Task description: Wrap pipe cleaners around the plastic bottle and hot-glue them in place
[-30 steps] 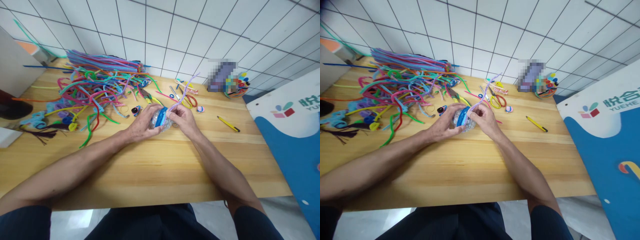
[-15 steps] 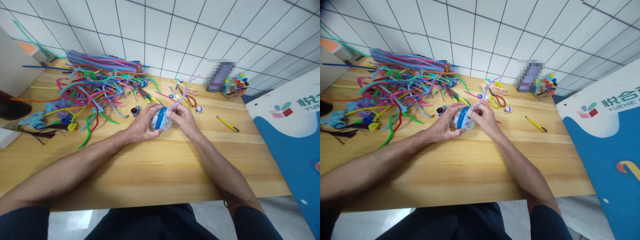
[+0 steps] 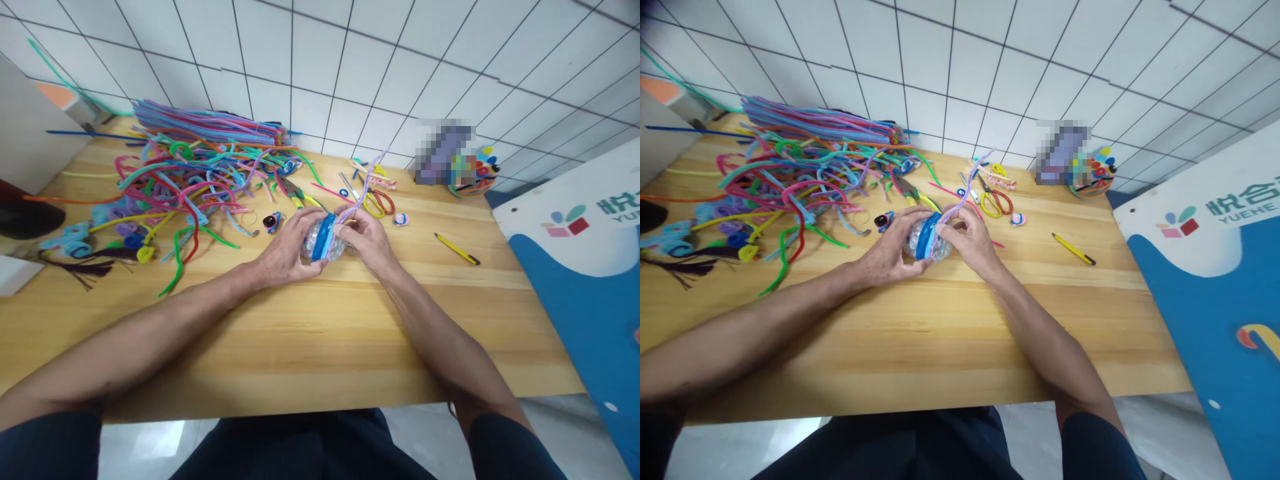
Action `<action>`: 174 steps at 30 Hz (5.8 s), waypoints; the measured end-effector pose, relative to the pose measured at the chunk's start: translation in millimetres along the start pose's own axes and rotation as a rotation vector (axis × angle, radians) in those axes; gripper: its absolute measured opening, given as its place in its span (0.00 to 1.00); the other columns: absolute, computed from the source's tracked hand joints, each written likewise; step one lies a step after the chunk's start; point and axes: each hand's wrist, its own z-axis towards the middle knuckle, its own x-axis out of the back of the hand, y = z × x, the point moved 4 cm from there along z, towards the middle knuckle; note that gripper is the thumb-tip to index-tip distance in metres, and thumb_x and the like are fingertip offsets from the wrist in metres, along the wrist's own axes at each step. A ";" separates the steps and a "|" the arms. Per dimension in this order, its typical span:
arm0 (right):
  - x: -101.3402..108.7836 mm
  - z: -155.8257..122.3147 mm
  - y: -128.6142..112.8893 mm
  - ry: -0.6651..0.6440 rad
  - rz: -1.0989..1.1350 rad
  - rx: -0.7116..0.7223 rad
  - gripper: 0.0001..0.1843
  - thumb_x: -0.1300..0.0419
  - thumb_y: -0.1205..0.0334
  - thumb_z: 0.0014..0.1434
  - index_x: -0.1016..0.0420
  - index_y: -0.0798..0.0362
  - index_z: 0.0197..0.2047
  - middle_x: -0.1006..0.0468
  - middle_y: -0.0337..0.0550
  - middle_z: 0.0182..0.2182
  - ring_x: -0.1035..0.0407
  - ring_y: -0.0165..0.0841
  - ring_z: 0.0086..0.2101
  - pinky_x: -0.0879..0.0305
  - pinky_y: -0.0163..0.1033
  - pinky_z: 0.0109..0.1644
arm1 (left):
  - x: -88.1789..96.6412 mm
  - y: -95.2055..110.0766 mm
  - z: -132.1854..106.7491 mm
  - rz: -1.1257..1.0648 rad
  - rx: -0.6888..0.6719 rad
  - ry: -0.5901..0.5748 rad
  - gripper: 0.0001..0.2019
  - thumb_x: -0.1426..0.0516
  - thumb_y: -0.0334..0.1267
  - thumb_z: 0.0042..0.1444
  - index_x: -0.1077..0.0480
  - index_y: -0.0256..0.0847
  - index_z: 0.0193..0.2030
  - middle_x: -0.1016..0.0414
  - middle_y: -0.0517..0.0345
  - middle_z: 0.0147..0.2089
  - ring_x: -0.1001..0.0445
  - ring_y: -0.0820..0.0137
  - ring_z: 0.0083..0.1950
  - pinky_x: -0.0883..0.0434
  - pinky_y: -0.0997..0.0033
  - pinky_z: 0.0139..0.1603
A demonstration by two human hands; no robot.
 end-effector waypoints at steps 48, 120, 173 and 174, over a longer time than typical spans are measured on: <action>-6.7 -3.8 -2.7 -0.054 0.031 0.094 0.08 0.31 0.57 0.55 0.24 0.48 0.37 0.23 0.42 0.50 0.27 0.36 0.48 0.30 0.45 0.56 | 11.3 11.7 10.5 -0.083 0.314 -0.013 0.21 0.40 0.50 0.64 0.38 0.43 0.57 0.24 0.50 0.53 0.23 0.59 0.52 0.25 0.57 0.53; 26.8 0.2 -17.0 0.088 -0.721 0.691 0.11 0.39 0.49 0.70 0.17 0.40 0.41 0.19 0.43 0.53 0.28 0.48 0.57 0.37 0.62 0.68 | 7.0 6.3 4.9 -0.122 0.268 0.018 0.23 0.41 0.47 0.65 0.36 0.43 0.63 0.26 0.48 0.60 0.26 0.57 0.60 0.28 0.53 0.64; 5.0 1.2 -1.4 -0.109 0.127 0.018 0.19 0.23 0.48 0.52 0.23 0.50 0.36 0.24 0.35 0.30 0.31 0.29 0.31 0.31 0.37 0.38 | 1.7 7.3 -0.1 -0.067 0.081 0.109 0.23 0.40 0.43 0.67 0.39 0.44 0.65 0.29 0.45 0.62 0.28 0.56 0.65 0.28 0.50 0.67; 4.5 0.6 -1.7 -0.103 0.124 0.014 0.18 0.24 0.49 0.52 0.24 0.50 0.36 0.24 0.35 0.30 0.32 0.29 0.31 0.32 0.37 0.38 | 1.6 7.7 -0.3 -0.067 0.076 0.112 0.23 0.40 0.42 0.67 0.38 0.44 0.65 0.29 0.45 0.62 0.28 0.56 0.65 0.28 0.50 0.67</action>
